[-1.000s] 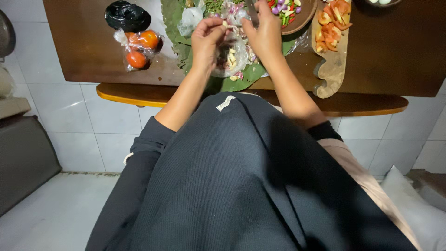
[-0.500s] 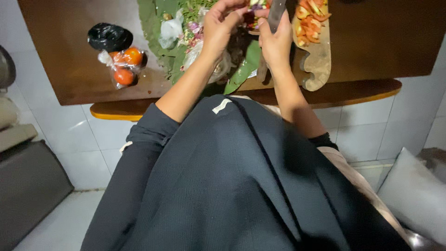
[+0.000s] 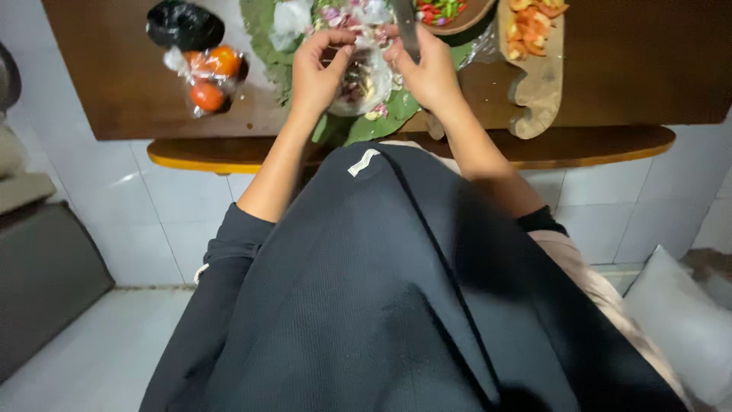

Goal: The person peels and trims shallots and garlic cloves using a knife and by hand.

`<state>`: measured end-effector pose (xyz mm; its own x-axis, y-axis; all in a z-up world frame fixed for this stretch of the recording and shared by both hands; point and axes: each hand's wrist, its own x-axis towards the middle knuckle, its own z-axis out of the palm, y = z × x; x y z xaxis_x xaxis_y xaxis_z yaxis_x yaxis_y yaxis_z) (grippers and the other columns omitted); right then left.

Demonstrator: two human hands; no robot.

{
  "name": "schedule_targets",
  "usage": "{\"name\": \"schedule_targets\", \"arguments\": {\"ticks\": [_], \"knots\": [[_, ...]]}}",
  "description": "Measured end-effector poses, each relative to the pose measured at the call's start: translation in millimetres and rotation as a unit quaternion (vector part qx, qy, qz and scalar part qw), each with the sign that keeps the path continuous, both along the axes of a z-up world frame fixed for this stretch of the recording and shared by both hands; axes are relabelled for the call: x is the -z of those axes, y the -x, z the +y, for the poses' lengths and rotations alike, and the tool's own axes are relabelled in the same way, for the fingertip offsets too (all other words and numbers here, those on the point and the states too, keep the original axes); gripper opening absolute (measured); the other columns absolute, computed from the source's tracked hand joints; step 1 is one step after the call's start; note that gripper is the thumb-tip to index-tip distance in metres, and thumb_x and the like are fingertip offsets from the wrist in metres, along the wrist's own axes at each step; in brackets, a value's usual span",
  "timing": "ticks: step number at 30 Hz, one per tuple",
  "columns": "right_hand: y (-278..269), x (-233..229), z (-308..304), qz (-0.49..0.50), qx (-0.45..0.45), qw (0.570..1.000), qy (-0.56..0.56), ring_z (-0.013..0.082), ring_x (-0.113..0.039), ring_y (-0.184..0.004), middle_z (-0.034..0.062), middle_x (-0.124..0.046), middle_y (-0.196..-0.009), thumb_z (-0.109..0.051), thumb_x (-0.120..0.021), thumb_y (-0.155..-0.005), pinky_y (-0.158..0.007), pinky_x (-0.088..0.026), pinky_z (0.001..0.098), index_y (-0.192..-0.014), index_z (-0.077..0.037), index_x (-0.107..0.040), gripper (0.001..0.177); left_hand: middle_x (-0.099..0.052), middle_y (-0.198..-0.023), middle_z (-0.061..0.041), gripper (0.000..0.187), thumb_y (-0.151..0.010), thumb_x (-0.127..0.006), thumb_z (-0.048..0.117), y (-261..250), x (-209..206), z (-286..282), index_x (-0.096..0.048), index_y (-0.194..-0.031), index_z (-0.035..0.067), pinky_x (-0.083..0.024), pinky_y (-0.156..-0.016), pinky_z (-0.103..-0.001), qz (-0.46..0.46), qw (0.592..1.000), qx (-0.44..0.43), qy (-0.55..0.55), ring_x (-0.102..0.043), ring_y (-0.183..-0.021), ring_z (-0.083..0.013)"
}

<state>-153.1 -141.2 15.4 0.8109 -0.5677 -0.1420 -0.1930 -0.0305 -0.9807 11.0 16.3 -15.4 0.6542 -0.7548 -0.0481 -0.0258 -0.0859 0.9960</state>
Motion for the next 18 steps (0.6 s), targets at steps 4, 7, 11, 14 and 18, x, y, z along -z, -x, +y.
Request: {"name": "schedule_targets", "arguments": {"ticks": [4,7,11,14,18], "knots": [[-16,9,22,0.021,-0.107,0.992,0.058,0.0126,-0.069,-0.08,0.0064,-0.075,-0.093,-0.007,-0.066,-0.099,-0.069,-0.054,0.0292,-0.121,-0.003,-0.068,0.022,-0.073,-0.092,-0.005,0.012,-0.092,-0.073,0.004,4,-11,34,-0.074,-0.104,0.002,-0.052,-0.07,-0.025,-0.079,0.992,-0.024,-0.093,-0.064,-0.074,-0.0122],[-23,20,34,0.071,-0.143,0.978,0.136,0.0207,-0.073,-0.077,0.0124,-0.075,-0.087,-0.01,-0.069,-0.094,-0.071,-0.056,0.0365,-0.114,-0.003,-0.071,0.021,-0.067,-0.092,-0.009,0.008,-0.09,-0.075,0.007,14,-17,48,-0.074,-0.097,0.004,-0.052,-0.071,-0.032,-0.148,0.977,0.011,-0.153,-0.065,-0.077,-0.0199],[-35,24,38,0.093,-0.167,0.949,0.249,0.0374,-0.07,-0.08,0.0214,-0.072,-0.088,-0.011,-0.072,-0.094,-0.076,-0.054,0.0457,-0.117,-0.004,-0.071,0.025,-0.058,-0.096,-0.015,0.023,-0.08,-0.083,0.015,26,-16,55,-0.069,-0.093,0.003,-0.049,-0.079,-0.045,-0.333,0.921,-0.04,-0.197,-0.058,-0.095,-0.0362],[-37,18,43,0.083,-0.162,0.95,0.256,0.042,-0.069,-0.08,0.0238,-0.071,-0.088,-0.011,-0.073,-0.089,-0.076,-0.054,0.0474,-0.122,-0.003,-0.07,0.034,-0.054,-0.1,-0.019,0.03,-0.078,-0.082,0.014,25,-1,56,-0.062,-0.096,0.0,-0.048,-0.08,-0.046,-0.337,0.918,-0.111,-0.175,-0.056,-0.095,-0.0386],[-34,14,47,0.062,-0.16,0.951,0.258,0.0405,-0.069,-0.078,0.0224,-0.071,-0.089,-0.01,-0.072,-0.091,-0.074,-0.054,0.0462,-0.123,-0.002,-0.069,0.033,-0.055,-0.095,-0.015,0.021,-0.084,-0.079,0.01,16,34,61,-0.06,-0.09,0.002,-0.05,-0.077,-0.042,-0.212,0.949,-0.12,-0.2,-0.059,-0.086,-0.032]]}}
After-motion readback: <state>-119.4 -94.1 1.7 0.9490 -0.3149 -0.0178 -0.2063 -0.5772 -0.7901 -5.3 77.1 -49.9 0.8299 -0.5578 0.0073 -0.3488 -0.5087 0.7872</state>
